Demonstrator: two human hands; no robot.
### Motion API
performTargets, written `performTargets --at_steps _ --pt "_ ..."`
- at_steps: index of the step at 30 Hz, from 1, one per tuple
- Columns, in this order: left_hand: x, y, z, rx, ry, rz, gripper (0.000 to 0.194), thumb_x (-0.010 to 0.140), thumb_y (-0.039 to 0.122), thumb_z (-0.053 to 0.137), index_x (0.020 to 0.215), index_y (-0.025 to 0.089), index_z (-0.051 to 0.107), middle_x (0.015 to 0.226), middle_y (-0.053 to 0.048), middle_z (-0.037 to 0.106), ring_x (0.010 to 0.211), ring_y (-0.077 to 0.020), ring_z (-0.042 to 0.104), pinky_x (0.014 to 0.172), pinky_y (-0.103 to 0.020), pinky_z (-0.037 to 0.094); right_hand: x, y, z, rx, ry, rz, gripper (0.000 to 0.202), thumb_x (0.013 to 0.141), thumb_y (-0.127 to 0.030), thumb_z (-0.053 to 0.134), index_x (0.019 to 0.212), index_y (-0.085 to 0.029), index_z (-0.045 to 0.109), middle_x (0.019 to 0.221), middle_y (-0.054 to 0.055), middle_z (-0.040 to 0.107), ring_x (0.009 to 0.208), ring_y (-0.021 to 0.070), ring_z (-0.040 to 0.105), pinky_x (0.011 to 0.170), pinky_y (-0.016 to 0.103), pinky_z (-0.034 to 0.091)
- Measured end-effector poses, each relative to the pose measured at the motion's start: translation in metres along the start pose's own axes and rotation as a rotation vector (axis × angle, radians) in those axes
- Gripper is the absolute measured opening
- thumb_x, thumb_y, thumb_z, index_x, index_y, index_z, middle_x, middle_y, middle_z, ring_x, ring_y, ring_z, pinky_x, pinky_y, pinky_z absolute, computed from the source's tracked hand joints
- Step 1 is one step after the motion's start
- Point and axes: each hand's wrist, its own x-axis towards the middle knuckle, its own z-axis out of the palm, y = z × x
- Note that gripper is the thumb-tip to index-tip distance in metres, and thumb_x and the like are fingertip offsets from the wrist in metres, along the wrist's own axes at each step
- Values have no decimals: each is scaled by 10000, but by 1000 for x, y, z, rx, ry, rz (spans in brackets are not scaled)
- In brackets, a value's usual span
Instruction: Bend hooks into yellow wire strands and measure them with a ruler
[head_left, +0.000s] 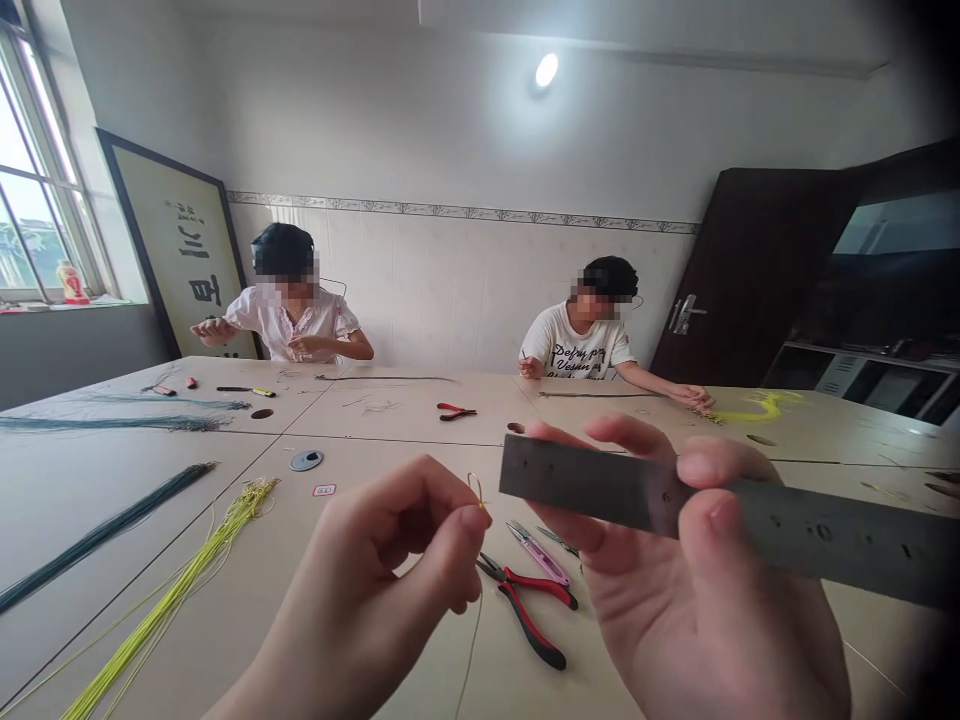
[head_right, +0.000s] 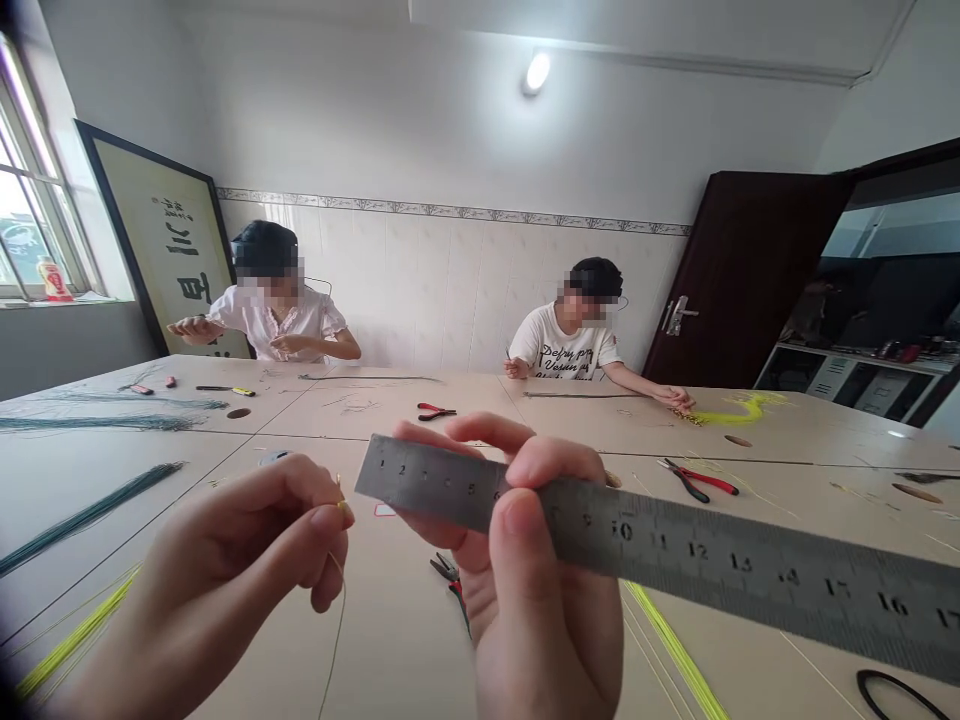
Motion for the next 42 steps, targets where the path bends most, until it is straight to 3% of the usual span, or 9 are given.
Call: performTargets --at_steps 7,13,21,29,36,42 --pt "-2 2 -3 -2 48 62 194 832 244 522 647 186 525 520 46 539 487 -68 521 471 -130 432 -1 3 2 3 -96 22 144 927 -294 424 981 -316 556 992 -8 619 1008 199 636 802 342 575" --pt "-4 5 -2 59 97 119 210 851 248 501 650 193 516 523 49 532 495 -69 508 477 -136 429 0 5 1 23 -136 9 183 935 -274 398 969 -313 574 1012 -15 627 1005 200 634 825 406 564" --pt "-3 10 -2 135 90 181 207 859 224 470 660 199 520 540 47 551 502 -68 532 469 -128 433 -2 4 2 60 -120 18 143 923 -269 430 931 -305 568 923 -23 654 961 175 645 819 377 564" --pt "-5 11 -2 113 71 191 197 885 204 432 714 209 531 559 51 580 529 -73 543 513 -140 442 -1 4 0 70 -164 99 116 917 -306 432 922 -325 546 951 -20 621 971 267 652 771 472 568" --pt "-7 9 0 81 115 228 203 875 201 443 694 213 534 544 60 556 508 -61 521 491 -125 423 0 5 -2 36 -178 91 104 915 -338 428 910 -336 532 944 -23 633 878 223 685 694 374 593" --pt "-7 9 7 69 212 237 206 839 195 475 651 217 555 513 63 525 474 -49 490 441 -104 386 1 4 -4 63 -205 129 110 918 -356 419 932 -351 527 947 -34 640 885 216 682 705 375 588"
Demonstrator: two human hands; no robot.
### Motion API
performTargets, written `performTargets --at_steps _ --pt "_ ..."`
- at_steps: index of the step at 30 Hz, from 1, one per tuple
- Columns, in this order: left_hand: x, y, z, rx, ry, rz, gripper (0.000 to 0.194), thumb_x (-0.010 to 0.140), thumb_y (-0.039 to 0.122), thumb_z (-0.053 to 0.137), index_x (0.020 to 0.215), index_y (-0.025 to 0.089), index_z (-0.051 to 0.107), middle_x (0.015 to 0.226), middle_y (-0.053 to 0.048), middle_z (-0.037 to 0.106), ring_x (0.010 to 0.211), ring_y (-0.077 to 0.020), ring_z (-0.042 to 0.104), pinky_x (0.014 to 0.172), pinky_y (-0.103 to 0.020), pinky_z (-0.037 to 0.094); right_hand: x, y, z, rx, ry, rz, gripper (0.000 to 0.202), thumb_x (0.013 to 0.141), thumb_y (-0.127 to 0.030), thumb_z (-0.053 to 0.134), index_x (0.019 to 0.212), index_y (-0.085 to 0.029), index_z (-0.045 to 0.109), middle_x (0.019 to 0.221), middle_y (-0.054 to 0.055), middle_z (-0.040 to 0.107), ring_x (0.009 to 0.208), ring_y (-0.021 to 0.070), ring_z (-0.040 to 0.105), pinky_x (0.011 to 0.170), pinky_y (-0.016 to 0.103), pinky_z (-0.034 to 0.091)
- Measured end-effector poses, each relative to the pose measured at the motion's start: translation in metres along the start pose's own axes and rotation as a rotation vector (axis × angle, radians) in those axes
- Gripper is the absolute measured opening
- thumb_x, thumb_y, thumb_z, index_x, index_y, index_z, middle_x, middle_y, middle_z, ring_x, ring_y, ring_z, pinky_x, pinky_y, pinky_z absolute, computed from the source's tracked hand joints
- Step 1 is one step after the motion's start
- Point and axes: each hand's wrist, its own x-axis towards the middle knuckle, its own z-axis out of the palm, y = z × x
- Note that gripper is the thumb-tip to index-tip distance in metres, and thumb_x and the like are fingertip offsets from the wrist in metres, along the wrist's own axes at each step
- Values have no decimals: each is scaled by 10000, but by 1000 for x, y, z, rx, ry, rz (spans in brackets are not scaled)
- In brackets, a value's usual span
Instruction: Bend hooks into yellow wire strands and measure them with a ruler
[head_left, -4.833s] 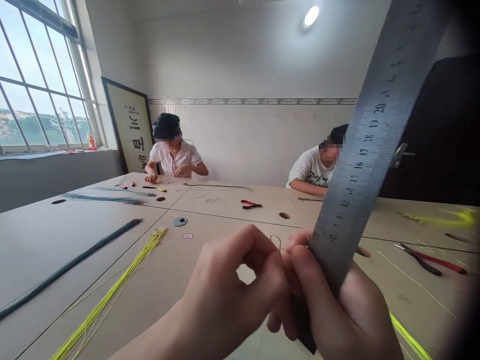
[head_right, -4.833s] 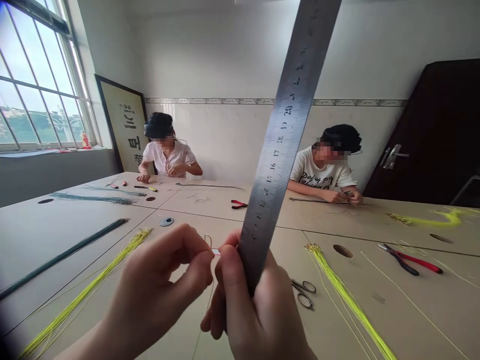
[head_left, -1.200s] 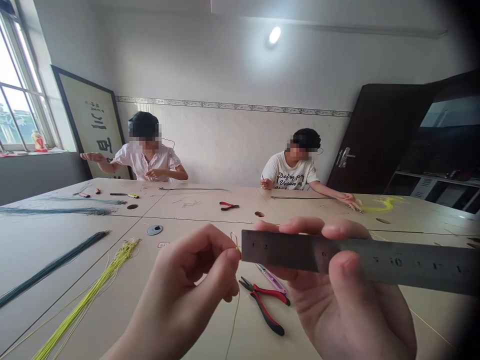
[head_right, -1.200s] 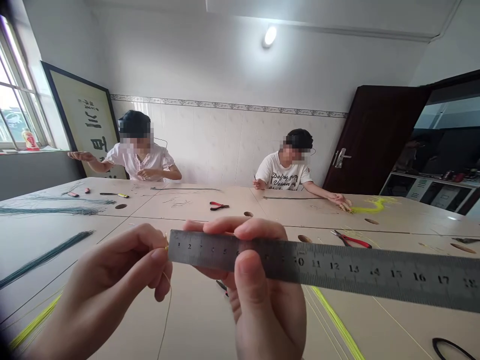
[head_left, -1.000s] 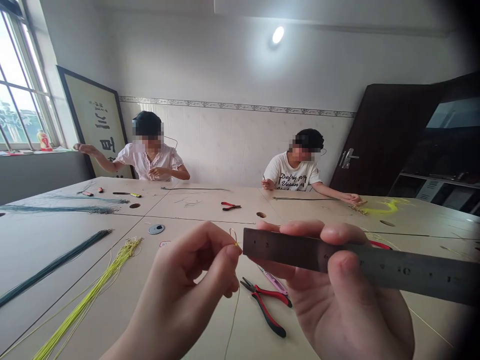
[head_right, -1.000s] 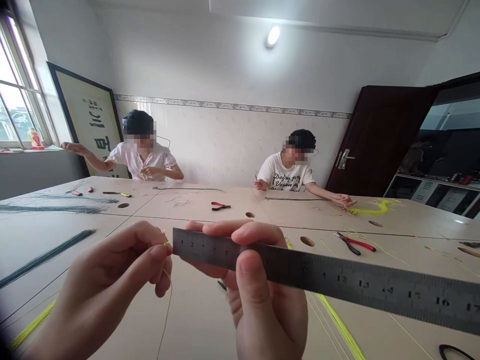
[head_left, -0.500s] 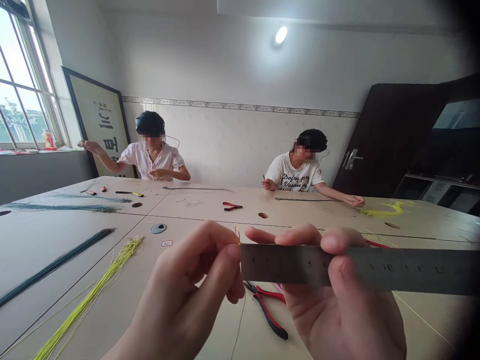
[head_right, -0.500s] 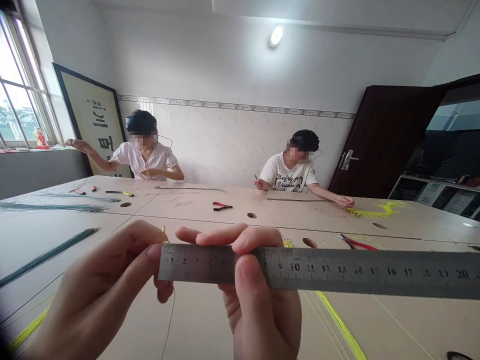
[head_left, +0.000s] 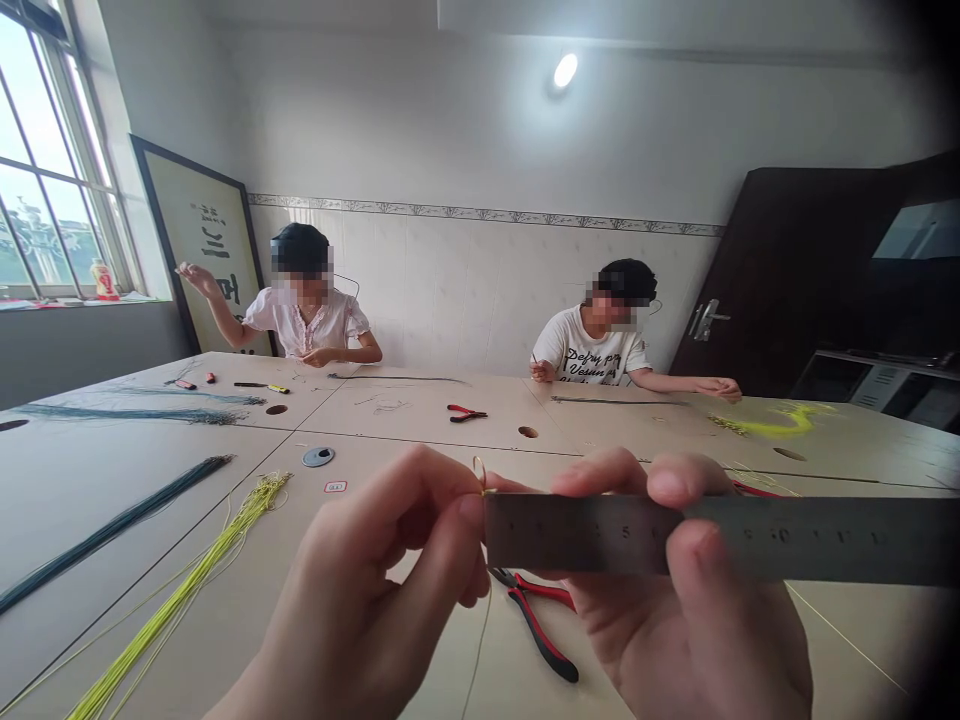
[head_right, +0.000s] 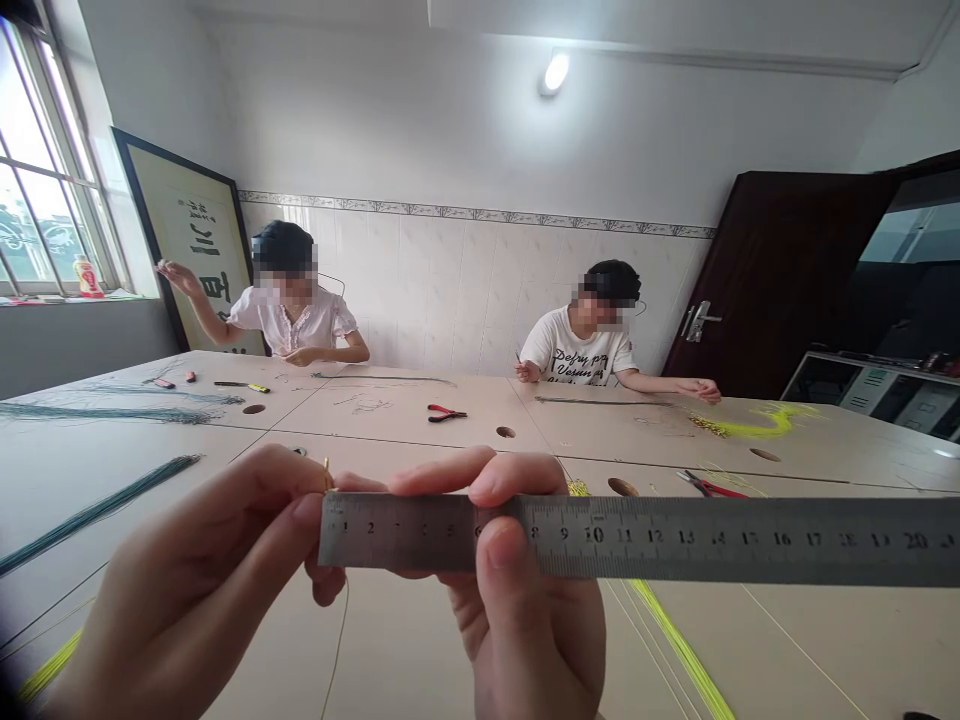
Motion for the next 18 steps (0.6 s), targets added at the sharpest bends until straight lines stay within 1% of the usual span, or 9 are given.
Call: performTargets --at_steps 3,6,9,12,15,18 --pt "-2 3 2 35 38 -38 192 830 222 491 653 228 564 515 59 526 484 -60 497 388 -97 360 0 -1 -1 14 -1 10 104 917 -357 422 929 -352 525 941 -41 638 909 219 677 719 366 585" --pt "-5 5 3 73 63 -51 170 829 223 484 687 248 575 528 60 532 505 -68 516 357 -86 343 -1 -2 -1 26 -1 22 89 910 -362 435 923 -359 523 934 -39 639 916 237 674 715 392 587" --pt "-7 5 5 106 95 -31 175 824 201 475 688 250 574 548 62 539 519 -63 526 381 -66 374 -1 -1 0 24 16 23 79 902 -373 445 913 -363 523 914 -30 642 906 254 675 686 406 587" --pt "-9 5 6 133 118 -21 172 819 201 480 693 248 586 541 61 538 509 -63 518 387 -61 390 -1 0 1 30 22 27 68 899 -366 457 907 -354 524 911 -34 641 879 232 681 678 376 586" --pt "-8 4 6 134 114 13 166 823 204 475 704 250 583 525 73 535 486 -56 510 368 -58 380 -1 0 3 72 28 22 63 897 -359 465 913 -344 524 917 -39 642 892 222 678 699 367 582" --pt "-6 2 3 127 84 67 174 825 195 469 692 242 572 502 86 538 456 -45 500 367 -60 372 -2 0 5 93 35 23 60 891 -358 475 900 -334 529 906 -39 643 897 230 677 702 366 577"
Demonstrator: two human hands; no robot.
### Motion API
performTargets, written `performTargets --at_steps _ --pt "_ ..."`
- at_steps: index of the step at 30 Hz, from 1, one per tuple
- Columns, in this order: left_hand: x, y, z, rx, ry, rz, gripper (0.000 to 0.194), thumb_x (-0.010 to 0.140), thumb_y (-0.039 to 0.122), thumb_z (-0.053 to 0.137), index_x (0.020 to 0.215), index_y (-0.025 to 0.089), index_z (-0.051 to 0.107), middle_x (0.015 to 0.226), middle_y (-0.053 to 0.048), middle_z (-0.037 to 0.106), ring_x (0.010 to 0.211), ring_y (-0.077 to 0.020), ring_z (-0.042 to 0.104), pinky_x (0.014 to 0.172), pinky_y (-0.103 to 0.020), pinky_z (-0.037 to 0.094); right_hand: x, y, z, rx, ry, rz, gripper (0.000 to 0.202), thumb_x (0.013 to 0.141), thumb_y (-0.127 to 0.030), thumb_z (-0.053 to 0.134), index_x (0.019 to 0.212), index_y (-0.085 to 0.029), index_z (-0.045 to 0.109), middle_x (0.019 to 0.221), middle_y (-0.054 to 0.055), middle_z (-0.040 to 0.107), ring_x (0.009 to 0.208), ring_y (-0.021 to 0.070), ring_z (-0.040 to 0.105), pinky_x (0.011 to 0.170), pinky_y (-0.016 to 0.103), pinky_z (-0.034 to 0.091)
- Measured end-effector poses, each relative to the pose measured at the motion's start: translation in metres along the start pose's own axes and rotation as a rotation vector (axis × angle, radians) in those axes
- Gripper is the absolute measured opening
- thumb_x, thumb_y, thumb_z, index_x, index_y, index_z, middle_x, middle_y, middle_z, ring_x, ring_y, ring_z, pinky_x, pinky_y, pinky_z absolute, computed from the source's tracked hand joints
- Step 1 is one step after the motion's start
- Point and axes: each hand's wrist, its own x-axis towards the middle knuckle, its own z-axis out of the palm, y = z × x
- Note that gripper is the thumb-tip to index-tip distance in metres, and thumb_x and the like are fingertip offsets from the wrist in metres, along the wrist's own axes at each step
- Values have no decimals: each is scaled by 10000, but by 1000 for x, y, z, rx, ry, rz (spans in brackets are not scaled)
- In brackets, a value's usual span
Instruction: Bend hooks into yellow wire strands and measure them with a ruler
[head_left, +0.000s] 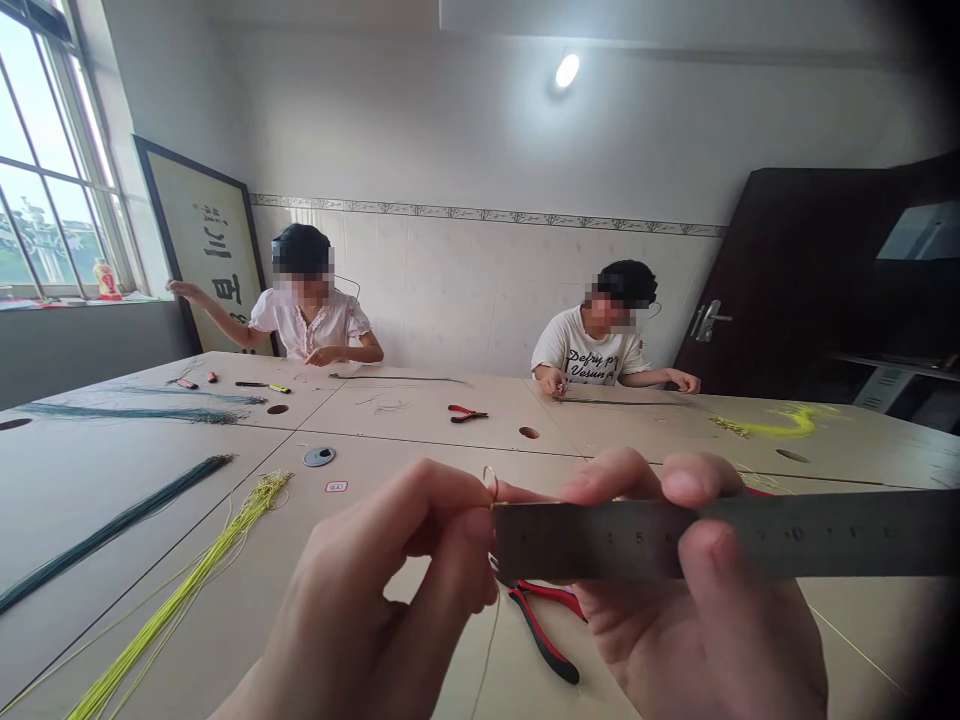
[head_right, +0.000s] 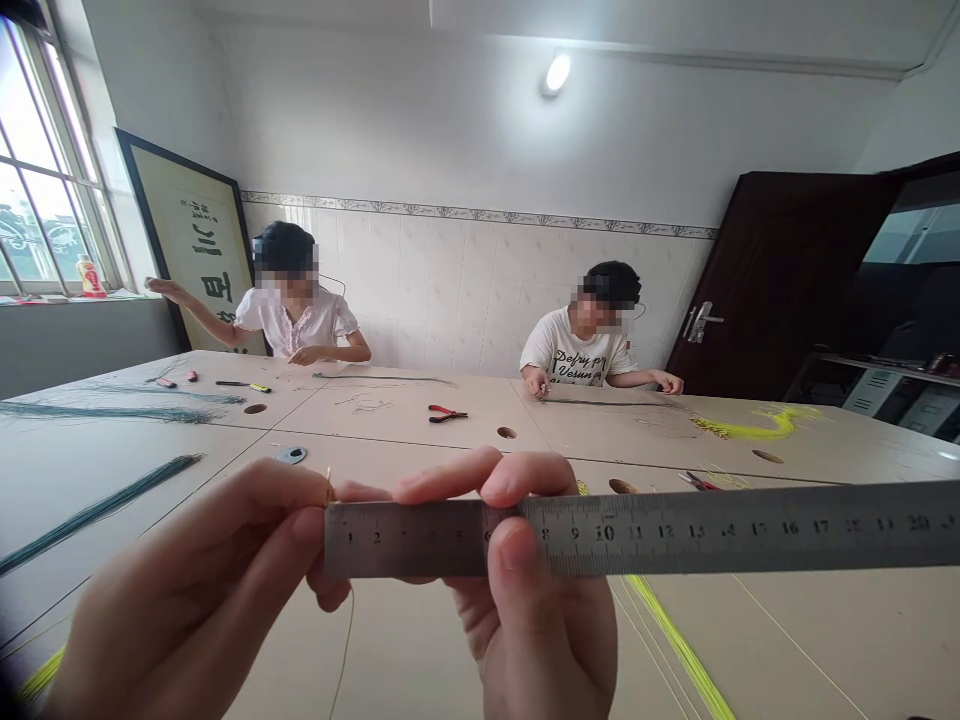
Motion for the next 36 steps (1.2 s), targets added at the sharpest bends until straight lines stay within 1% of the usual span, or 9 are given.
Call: performTargets --at_steps 3,5,9,12,18,23,29,36 --pt "3 -3 -2 -29 -41 29 181 823 193 470 678 228 572 485 83 542 443 -47 508 414 -85 408 0 -1 1 11 18 14 52 875 -363 497 883 -329 535 884 -32 645 867 240 684 651 340 578" --pt "4 -4 -3 -67 -58 11 176 813 192 481 660 222 563 470 83 536 429 -48 505 421 -95 413 0 -1 0 21 13 28 52 869 -370 505 876 -330 536 877 -35 645 851 229 688 644 319 578" --pt "4 -3 -3 -114 -58 -43 160 774 176 511 625 216 552 453 86 526 411 -45 485 411 -97 402 0 -2 -3 38 -36 55 47 882 -368 488 888 -339 525 915 -58 641 831 171 689 702 276 575" --pt "3 -2 -3 -114 -50 -63 160 766 176 512 615 214 552 449 84 527 411 -47 484 408 -99 399 1 -2 -6 40 -63 50 54 890 -364 476 890 -337 523 925 -64 639 846 149 683 737 259 569" --pt "3 -2 -2 -112 -62 -61 170 782 178 493 623 215 540 443 84 527 405 -50 483 404 -108 399 1 -2 -7 13 -69 38 56 886 -357 481 894 -343 534 919 -48 636 872 203 684 695 321 588" --pt "4 -4 -3 -103 -73 -47 179 784 169 487 615 214 525 441 83 525 407 -54 485 403 -116 398 2 -2 -11 -19 -109 32 73 897 -364 456 901 -350 527 931 -49 631 901 202 677 691 319 591" --pt "3 -3 -3 -100 -77 -47 183 781 160 472 613 212 523 440 80 533 406 -55 481 412 -118 408 2 -2 -10 -27 -96 33 72 895 -366 459 899 -346 529 916 -40 629 881 205 682 664 311 593" --pt "4 -4 -4 -103 -95 -31 182 795 173 478 627 217 536 445 82 533 406 -51 482 403 -113 396 2 -2 -9 -20 -109 34 76 902 -368 447 907 -345 519 933 -52 626 885 188 680 676 297 591"
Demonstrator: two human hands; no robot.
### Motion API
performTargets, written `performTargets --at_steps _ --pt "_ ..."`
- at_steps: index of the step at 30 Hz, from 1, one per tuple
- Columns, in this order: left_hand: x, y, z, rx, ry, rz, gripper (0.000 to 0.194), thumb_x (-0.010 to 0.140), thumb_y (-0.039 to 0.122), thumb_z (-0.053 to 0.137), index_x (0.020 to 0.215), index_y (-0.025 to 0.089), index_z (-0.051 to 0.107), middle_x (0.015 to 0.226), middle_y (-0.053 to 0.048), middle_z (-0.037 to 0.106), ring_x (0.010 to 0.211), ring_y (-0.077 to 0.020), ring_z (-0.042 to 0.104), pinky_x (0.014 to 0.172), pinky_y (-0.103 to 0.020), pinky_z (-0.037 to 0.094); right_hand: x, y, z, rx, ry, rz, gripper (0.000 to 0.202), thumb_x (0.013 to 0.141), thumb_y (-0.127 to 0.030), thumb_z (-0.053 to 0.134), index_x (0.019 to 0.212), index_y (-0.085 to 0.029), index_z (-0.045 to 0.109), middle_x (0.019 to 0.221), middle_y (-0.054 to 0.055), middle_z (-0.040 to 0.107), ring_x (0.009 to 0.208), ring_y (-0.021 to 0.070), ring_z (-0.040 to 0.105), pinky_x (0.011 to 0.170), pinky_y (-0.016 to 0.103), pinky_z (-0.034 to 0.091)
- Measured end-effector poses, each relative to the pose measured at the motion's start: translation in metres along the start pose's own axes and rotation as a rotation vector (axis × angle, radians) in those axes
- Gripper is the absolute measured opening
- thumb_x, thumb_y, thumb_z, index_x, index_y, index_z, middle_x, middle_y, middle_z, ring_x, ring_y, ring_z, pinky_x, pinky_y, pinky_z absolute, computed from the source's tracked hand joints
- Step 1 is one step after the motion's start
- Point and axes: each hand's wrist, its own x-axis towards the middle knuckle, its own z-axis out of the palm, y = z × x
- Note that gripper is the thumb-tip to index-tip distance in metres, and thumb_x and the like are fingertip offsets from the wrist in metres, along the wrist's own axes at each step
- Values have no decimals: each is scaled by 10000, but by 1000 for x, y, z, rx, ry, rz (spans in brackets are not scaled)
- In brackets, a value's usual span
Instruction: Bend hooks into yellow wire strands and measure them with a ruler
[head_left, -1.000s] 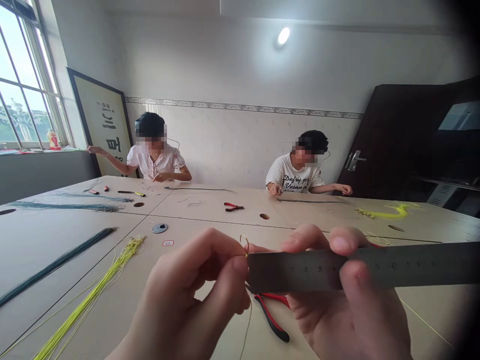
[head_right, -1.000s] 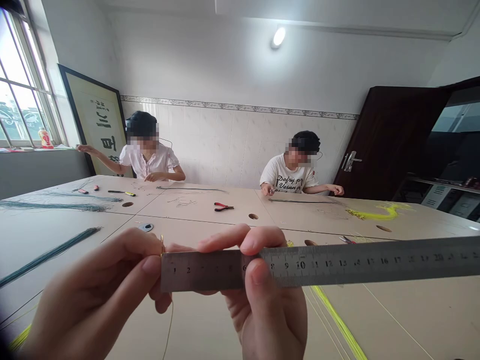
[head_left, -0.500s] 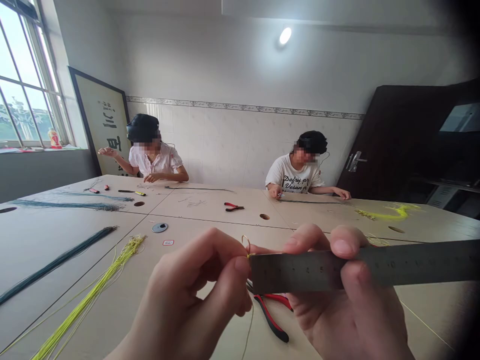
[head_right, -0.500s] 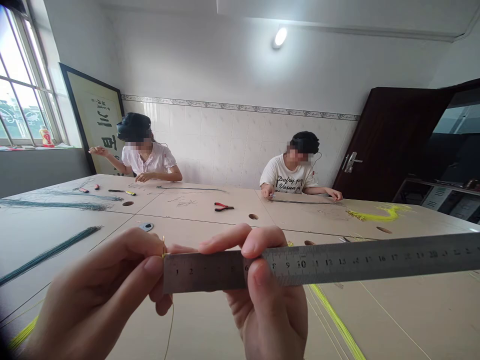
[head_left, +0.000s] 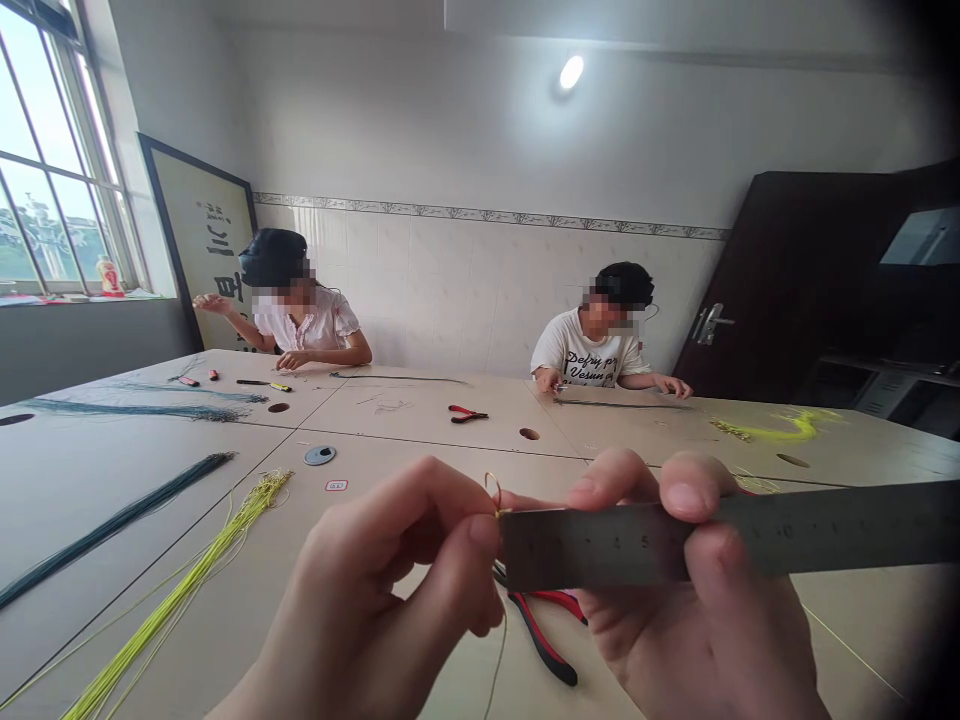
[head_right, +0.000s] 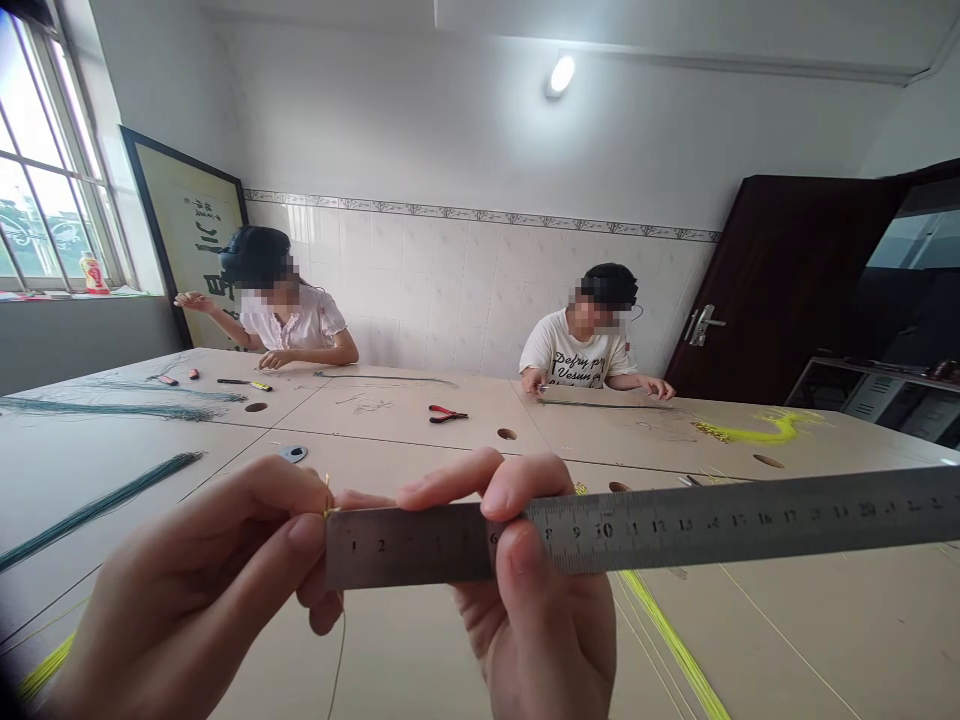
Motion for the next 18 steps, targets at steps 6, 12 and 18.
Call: performTargets --at_steps 6,12,18 --pt "0 1 -1 12 -11 -10 178 800 181 471 638 216 538 439 78 537 403 -59 486 406 -130 396 0 -1 0 -10 13 -1 70 900 -360 456 897 -342 524 923 -51 631 889 189 679 681 292 590" --pt "-1 2 -1 15 -8 -15 190 797 164 463 629 214 535 438 73 536 408 -66 487 405 -140 396 -1 -2 2 -10 43 20 63 885 -372 472 874 -350 530 902 -50 636 871 210 684 662 330 593" --pt "-1 2 -1 11 -16 -14 187 795 161 463 632 216 535 445 75 533 417 -64 488 417 -132 406 -1 -2 1 -37 54 27 66 872 -392 487 862 -351 537 890 -33 643 860 235 684 634 350 588"
